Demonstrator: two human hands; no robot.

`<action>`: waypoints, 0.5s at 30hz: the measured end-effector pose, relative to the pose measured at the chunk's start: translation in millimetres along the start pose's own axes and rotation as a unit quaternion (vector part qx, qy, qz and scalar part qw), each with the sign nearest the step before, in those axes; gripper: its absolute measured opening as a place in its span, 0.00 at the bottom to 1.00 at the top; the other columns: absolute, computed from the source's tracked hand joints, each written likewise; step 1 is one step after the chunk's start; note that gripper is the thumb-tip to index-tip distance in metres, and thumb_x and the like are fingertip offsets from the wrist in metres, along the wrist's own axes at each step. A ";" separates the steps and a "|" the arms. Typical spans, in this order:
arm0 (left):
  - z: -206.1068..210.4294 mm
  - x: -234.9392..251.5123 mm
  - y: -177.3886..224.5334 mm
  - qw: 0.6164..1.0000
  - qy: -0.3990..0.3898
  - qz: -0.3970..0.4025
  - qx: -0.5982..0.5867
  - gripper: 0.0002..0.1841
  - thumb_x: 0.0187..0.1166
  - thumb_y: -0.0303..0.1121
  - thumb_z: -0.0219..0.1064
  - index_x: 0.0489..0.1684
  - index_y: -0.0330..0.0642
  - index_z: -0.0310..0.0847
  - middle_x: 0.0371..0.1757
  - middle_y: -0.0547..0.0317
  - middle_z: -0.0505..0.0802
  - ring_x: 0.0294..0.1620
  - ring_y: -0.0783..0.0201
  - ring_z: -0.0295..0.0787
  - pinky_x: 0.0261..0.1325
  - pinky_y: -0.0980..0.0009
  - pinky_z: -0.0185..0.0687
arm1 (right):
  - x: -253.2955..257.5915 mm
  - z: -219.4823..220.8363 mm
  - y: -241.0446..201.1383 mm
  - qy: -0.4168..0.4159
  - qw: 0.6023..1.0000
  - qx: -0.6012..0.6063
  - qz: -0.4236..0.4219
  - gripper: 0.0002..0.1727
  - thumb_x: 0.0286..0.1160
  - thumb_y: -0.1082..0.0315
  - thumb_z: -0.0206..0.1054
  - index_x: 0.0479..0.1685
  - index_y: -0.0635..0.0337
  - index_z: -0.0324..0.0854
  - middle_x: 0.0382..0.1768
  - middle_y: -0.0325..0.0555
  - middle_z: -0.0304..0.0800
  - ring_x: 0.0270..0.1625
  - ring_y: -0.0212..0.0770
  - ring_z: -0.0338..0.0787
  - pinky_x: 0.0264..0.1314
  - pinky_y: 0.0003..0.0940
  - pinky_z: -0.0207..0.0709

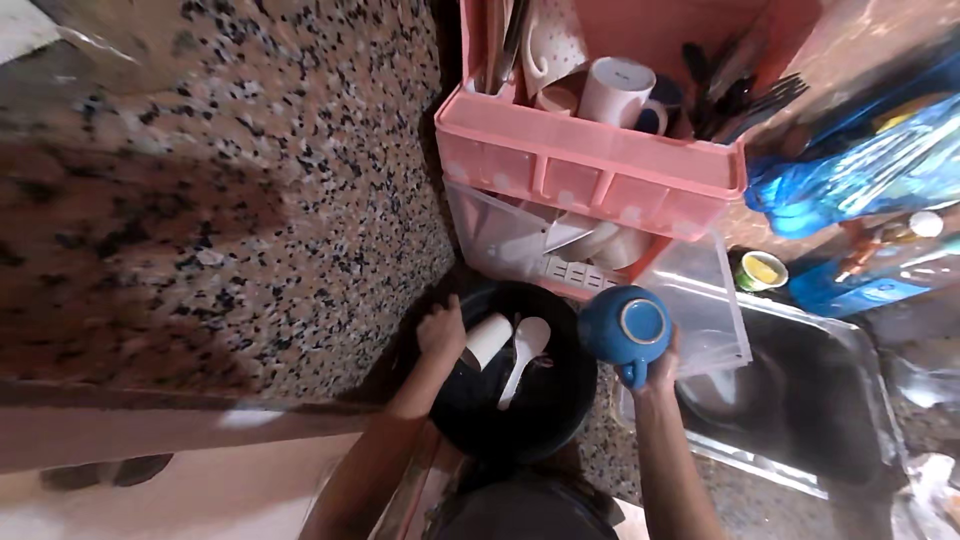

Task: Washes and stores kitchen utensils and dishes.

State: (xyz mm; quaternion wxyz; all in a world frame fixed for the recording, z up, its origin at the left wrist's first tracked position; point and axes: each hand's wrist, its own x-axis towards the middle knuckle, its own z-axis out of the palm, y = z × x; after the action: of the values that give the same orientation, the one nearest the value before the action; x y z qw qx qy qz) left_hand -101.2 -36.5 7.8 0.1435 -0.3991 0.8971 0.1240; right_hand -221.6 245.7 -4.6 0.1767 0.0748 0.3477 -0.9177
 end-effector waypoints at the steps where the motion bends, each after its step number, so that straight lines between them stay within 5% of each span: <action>1: 2.3 -9.2 -3.9 1.000 -0.008 -0.002 -0.004 0.29 0.88 0.36 0.60 0.89 0.43 0.60 0.69 0.26 0.84 0.65 0.26 0.84 0.62 0.33 0.79 | 2.1 0.6 -2.3 -0.001 1.000 0.003 0.001 0.32 0.92 0.42 0.31 0.63 0.51 0.78 0.48 0.46 0.93 0.51 0.40 0.94 0.51 0.42 0.90; 6: 19.3 -69.9 -16.5 0.996 -0.065 -0.022 -0.058 0.33 0.89 0.41 0.59 0.88 0.32 0.54 0.60 0.29 0.88 0.62 0.32 0.88 0.64 0.40 0.83 | 15.8 -7.1 -6.2 -0.026 0.999 0.036 0.027 0.36 0.90 0.37 0.29 0.63 0.50 0.78 0.47 0.45 0.93 0.48 0.40 0.94 0.49 0.41 0.90; 10: 19.5 -106.8 -13.5 0.984 -0.159 -0.051 -0.065 0.37 0.87 0.45 0.62 0.86 0.27 0.51 0.64 0.30 0.86 0.66 0.37 0.87 0.69 0.46 0.81 | 26.9 -18.1 -2.9 -0.062 0.997 0.048 0.029 0.35 0.89 0.36 0.33 0.65 0.49 0.78 0.49 0.45 0.93 0.50 0.40 0.94 0.51 0.42 0.90; 13: 18.0 -123.5 -10.1 0.973 -0.229 -0.035 -0.003 0.38 0.87 0.52 0.58 0.83 0.26 0.57 0.68 0.32 0.85 0.70 0.38 0.85 0.71 0.45 0.80 | 33.5 -15.9 -1.9 -0.091 0.994 0.052 0.030 0.33 0.90 0.37 0.35 0.62 0.49 0.80 0.48 0.44 0.94 0.50 0.39 0.94 0.51 0.41 0.90; 15: 13.4 -132.4 -11.5 0.962 -0.270 0.001 0.039 0.37 0.87 0.57 0.54 0.74 0.25 0.70 0.67 0.32 0.86 0.72 0.37 0.83 0.71 0.41 0.77 | 37.7 -13.5 -1.7 -0.085 0.994 0.059 0.045 0.32 0.89 0.37 0.39 0.60 0.49 0.81 0.47 0.44 0.94 0.49 0.39 0.95 0.49 0.41 0.91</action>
State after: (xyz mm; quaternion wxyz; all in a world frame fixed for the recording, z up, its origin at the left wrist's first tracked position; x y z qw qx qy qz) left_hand -5.7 50.6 41.3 0.3958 -0.3439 0.8296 0.1918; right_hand -257.0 245.5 -23.4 0.2420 0.0225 0.2732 -0.9308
